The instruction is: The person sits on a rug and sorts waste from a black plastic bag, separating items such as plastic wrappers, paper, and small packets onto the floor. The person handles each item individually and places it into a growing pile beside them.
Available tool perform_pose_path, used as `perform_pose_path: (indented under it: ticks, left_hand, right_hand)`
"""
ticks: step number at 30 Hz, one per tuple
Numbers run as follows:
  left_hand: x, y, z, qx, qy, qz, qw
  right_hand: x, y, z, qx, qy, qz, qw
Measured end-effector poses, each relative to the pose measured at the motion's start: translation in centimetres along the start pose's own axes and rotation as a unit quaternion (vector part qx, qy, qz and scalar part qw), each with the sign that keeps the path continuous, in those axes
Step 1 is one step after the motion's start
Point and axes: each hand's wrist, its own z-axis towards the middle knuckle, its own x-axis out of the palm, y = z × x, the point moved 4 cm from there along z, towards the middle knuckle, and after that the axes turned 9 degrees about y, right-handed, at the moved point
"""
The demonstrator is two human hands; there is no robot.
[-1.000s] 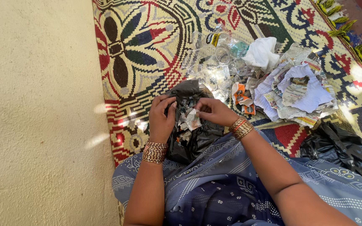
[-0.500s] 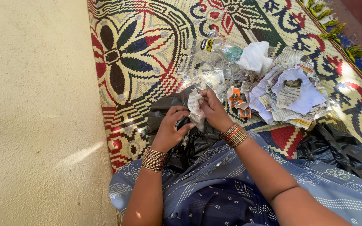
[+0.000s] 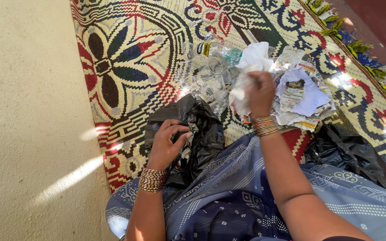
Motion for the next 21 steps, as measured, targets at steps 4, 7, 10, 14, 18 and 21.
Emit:
perform_pose_path:
  ticks: [4,7,10,14,18,21]
  left_hand:
    - [-0.2,-0.2,0.0,-0.007,-0.016,0.02,1.0]
    - [0.1,0.0,0.2,-0.041,-0.003,0.003,0.999]
    - [0.4,-0.2,0.3,-0.012,-0.005,0.006,1.0]
    - [0.3,-0.1,0.2,0.01,-0.016,0.026,1.0]
    - [0.1,-0.4,0.6,-0.005,-0.016,0.04,0.999]
    - [0.2,0.2,0.4,-0.121,0.014,-0.001,0.993]
  right_hand:
    - [-6.4,-6.6,1.7,0.113,-0.133,0.041,0.984]
    - [-6.9,-11.1,0.6,0.299,-0.109,0.133,0.939]
    - [-6.5,-12.4,-0.2,0.237,0.003,-0.124,0.964]
    - [-6.0,-12.2,-1.1,0.175,0.037,-0.277,0.944]
    - [-7.1,-11.0,-0.2,0.177,0.055,-0.319,0.929]
    - [-8.5,-10.2,0.3,0.15,0.048,-0.331,0.93]
